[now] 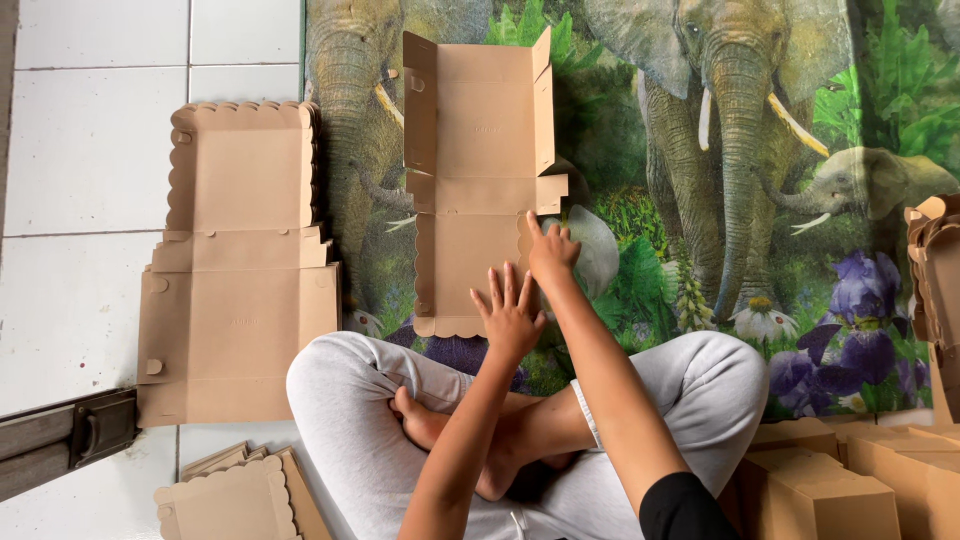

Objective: The person sits on the floor and assembles flat cardboard boxes by hand. They fold the side flaps and tuck the tabs into slots to form the box structure, repeating the process for multiple units.

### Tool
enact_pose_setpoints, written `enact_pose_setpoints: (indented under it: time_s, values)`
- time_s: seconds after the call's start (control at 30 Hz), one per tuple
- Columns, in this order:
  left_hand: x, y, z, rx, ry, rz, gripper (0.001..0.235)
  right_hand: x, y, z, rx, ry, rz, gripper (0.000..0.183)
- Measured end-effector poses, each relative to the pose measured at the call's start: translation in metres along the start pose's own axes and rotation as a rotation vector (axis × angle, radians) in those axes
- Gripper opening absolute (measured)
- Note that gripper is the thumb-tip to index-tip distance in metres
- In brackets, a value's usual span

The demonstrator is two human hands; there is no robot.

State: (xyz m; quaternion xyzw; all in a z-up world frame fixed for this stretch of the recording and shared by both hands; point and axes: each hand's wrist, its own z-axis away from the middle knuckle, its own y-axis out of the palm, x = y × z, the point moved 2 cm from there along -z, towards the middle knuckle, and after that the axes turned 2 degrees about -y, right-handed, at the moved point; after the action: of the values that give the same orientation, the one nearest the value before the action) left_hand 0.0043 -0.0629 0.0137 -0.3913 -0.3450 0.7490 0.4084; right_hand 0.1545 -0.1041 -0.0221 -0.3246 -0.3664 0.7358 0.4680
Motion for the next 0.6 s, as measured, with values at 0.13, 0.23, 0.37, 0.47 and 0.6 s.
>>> enact_pose_setpoints:
  time_s: [0.13,0.23,0.37,0.47,0.6]
  values:
    - [0.005,0.005,-0.01,-0.009,0.0,-0.089,0.08,-0.003,0.012,-0.02,-0.044,-0.004,-0.013,0.06]
    - [0.018,-0.007,-0.016,0.006,0.011,-0.204,0.076,-0.004,-0.001,0.006,-0.133,-0.01,0.024,0.053]
    - [0.058,-0.025,-0.021,0.015,-0.083,-0.502,0.078,-0.006,0.009,0.044,-0.157,-0.078,-0.04,0.05]
    - [0.065,-0.023,-0.022,-0.035,-0.152,-0.535,0.072,-0.005,0.013,0.076,-0.102,-0.1,-0.111,0.054]
    - [0.058,0.02,-0.038,-0.131,-0.141,-0.211,0.07,-0.011,0.021,0.094,-0.079,-0.041,-0.301,0.074]
